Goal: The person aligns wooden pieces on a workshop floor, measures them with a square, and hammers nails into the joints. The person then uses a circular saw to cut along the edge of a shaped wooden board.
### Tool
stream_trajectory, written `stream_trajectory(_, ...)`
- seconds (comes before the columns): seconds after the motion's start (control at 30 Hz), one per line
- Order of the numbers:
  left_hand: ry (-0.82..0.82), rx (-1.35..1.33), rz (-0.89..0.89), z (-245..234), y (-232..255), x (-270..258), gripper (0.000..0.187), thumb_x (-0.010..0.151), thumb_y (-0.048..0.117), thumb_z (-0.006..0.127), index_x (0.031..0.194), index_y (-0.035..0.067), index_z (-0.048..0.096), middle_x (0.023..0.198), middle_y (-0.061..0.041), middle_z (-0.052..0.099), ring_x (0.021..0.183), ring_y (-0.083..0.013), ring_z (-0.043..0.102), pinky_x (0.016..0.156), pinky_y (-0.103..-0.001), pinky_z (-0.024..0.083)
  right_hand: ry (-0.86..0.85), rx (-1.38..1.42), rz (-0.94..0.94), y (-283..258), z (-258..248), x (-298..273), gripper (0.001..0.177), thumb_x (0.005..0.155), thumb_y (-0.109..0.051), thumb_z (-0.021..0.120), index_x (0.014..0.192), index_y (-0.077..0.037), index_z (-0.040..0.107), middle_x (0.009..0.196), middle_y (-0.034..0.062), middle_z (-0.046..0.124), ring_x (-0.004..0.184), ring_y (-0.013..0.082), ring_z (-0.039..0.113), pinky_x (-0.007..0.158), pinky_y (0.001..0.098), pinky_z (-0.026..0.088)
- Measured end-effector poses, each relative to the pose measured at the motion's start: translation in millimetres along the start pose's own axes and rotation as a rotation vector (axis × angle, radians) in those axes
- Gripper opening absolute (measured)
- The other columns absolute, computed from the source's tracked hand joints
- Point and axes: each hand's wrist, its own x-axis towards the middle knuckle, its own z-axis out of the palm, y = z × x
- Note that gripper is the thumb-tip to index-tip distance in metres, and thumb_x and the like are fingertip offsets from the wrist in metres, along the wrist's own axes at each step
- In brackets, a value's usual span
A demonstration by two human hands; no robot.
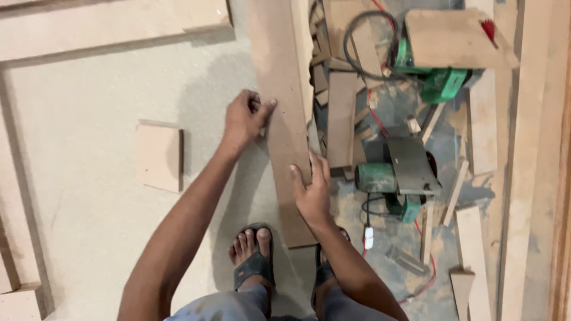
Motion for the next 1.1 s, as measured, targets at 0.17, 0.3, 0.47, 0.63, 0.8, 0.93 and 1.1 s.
stream_trajectory(0.17, -0.014, 0.023, 0.005, 1.5, -2.6, -4.4, 0.044, 0.087, 0.037, 0.081, 0.096, -0.003, 0.064, 0.073, -0.01, 0.068, 0.064, -0.0185, 0.064, 0.063, -0.035, 0.055, 0.017, 0.009, -0.041, -2.7, -2.4, -2.2, 0.05, 0.1, -0.022, 0.07, 0.138, 0.006, 0.055, 0.13, 0.0242, 0.06, 0.121, 0.0396, 0.063, 0.101, 0.0432, 0.051)
stream_trajectory(0.3, -0.016, 0.008, 0.037, -1.5, 1.2, -7.4, 0.042, 0.088, 0.034, 0.081, 0.095, -0.003, 0.064, 0.074, -0.01, 0.067, 0.065, -0.0179, 0.062, 0.062, -0.034, 0.054, 0.02, 0.021, -0.038, -5.9, -5.6, -3.7, 0.05, 0.098, -0.021, 0.07, 0.137, 0.007, 0.055, 0.129, 0.0244, 0.061, 0.119, 0.04, 0.063, 0.1, 0.0434, 0.05)
stream_trajectory(0.47, -0.036, -0.072, -0.042, -0.6, 8.9, -8.6, 0.037, 0.089, 0.03, 0.079, 0.096, -0.002, 0.063, 0.073, -0.008, 0.068, 0.061, -0.0134, 0.063, 0.057, -0.03, 0.055, 0.022, 0.016, 0.05, -5.4, -6.1, 0.3, 0.044, 0.1, -0.022, 0.068, 0.134, 0.004, 0.058, 0.125, 0.0223, 0.063, 0.115, 0.038, 0.065, 0.098, 0.0421, 0.051)
stream_trajectory(0.63, -0.027, -0.139, -0.075, -4.6, 15.0, -5.0, 0.034, 0.091, 0.027, 0.079, 0.094, -0.003, 0.062, 0.072, -0.007, 0.066, 0.058, -0.011, 0.061, 0.053, -0.028, 0.053, 0.05, 0.039, 0.012, -8.0, -1.6, 8.0, 0.042, 0.101, -0.023, 0.067, 0.134, 0.002, 0.059, 0.123, 0.0216, 0.063, 0.114, 0.0368, 0.066, 0.097, 0.0414, 0.052)
stream_trajectory(0.8, 0.0, -0.197, -0.084, -1.9, 15.5, -4.2, 0.031, 0.091, 0.024, 0.079, 0.095, -0.003, 0.062, 0.072, -0.005, 0.067, 0.058, -0.0094, 0.061, 0.053, -0.026, 0.053, 0.057, 0.018, 0.083, -5.9, 0.2, 10.6, 0.04, 0.098, -0.021, 0.07, 0.13, 0.001, 0.063, 0.117, 0.0211, 0.063, 0.107, 0.0353, 0.067, 0.092, 0.0395, 0.053)
stream_trajectory(0.93, 0.01, -0.18, -0.083, -0.5, 18.0, -4.6, 0.032, 0.092, 0.024, 0.078, 0.096, -0.002, 0.062, 0.073, -0.005, 0.067, 0.06, -0.0093, 0.061, 0.054, -0.026, 0.053, 0.068, 0.032, 0.034, -2.4, 0.4, 12.8, 0.037, 0.099, -0.018, 0.071, 0.131, 0.001, 0.063, 0.12, 0.0199, 0.064, 0.111, 0.0332, 0.067, 0.094, 0.0375, 0.054)
stream_trajectory(1.1, -0.001, -0.075, -0.118, -1.8, 26.5, -6.3, 0.035, 0.092, 0.029, 0.078, 0.097, -0.001, 0.062, 0.074, -0.006, 0.066, 0.06, -0.0116, 0.061, 0.056, -0.028, 0.054, 0.044, 0.076, 0.085, -1.5, -3.6, 13.2, 0.038, 0.099, -0.018, 0.07, 0.133, 0.0, 0.064, 0.122, 0.0178, 0.066, 0.111, 0.0288, 0.068, 0.093, 0.0358, 0.055)
